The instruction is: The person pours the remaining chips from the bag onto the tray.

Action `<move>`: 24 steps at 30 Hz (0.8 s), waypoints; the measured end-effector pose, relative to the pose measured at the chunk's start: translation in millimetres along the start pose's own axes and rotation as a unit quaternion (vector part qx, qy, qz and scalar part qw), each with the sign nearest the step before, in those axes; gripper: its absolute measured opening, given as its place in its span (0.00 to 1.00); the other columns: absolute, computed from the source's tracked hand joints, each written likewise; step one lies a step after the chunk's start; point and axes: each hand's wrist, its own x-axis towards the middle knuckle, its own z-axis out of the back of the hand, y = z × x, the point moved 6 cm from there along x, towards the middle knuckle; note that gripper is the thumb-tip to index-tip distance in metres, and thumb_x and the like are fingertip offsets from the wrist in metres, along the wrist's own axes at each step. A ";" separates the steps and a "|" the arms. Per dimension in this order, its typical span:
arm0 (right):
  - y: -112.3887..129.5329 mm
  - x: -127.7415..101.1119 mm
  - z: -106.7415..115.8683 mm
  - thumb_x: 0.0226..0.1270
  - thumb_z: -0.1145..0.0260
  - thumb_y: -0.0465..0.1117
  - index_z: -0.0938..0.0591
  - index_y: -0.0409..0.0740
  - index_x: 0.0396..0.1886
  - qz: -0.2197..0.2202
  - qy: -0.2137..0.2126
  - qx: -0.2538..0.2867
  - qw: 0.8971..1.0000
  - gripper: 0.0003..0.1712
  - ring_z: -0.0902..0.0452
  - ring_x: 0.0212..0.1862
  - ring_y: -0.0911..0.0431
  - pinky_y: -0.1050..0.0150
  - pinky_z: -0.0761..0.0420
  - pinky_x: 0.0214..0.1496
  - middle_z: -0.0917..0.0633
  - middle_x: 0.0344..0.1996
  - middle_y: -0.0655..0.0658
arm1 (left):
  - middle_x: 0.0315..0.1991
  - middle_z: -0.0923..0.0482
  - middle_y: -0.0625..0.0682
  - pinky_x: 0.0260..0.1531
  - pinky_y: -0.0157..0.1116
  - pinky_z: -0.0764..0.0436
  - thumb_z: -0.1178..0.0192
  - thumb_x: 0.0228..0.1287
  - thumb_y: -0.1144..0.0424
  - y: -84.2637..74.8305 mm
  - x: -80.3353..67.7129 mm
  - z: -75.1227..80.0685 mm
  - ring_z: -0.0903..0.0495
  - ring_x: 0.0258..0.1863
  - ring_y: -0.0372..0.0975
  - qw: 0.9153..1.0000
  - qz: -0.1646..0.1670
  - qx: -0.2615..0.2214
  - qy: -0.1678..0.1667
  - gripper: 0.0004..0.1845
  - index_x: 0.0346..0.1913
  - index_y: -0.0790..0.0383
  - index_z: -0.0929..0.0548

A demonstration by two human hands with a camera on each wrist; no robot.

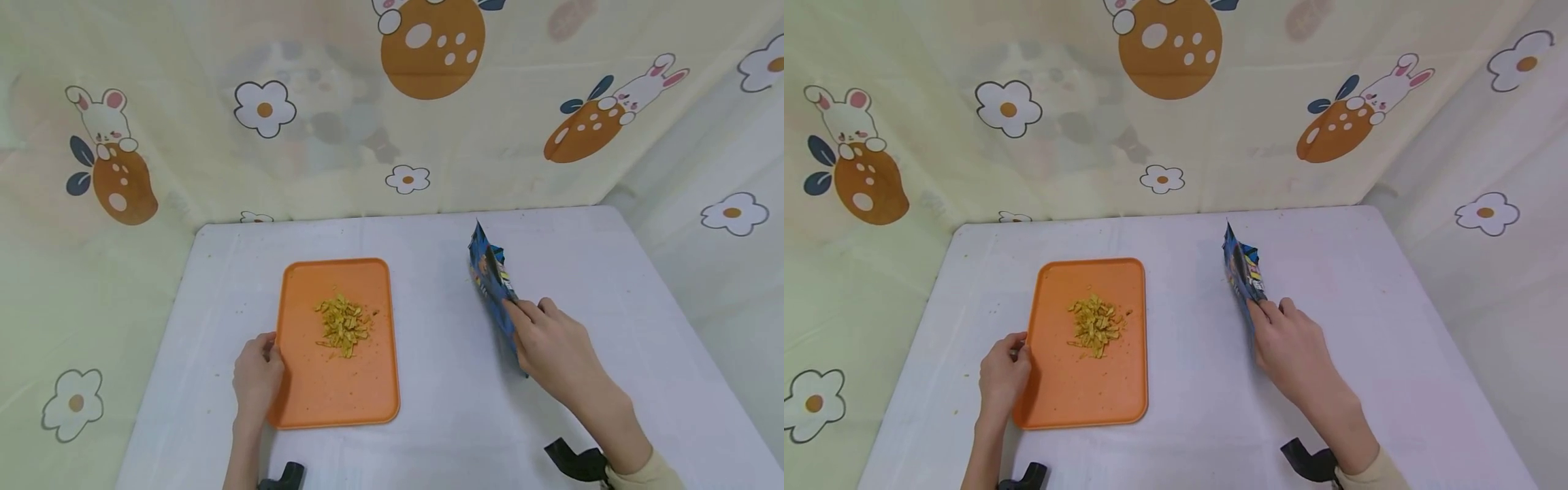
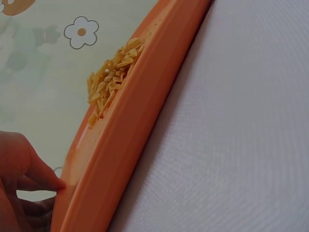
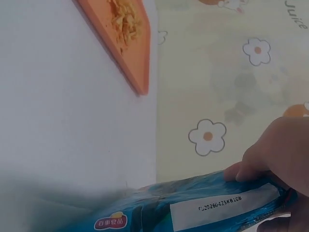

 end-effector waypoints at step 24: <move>35.9 19.2 -29.0 0.60 0.28 0.32 0.21 0.37 0.57 -0.032 0.015 0.040 0.999 0.24 0.18 0.30 0.46 0.58 0.21 0.17 0.12 0.37 0.38 | 0.48 0.18 0.65 0.42 0.52 0.20 0.49 0.75 0.69 0.5 0.5 0.2 0.18 0.45 0.54 1.000 -0.003 0.003 -0.002 0.18 0.62 0.70 0.20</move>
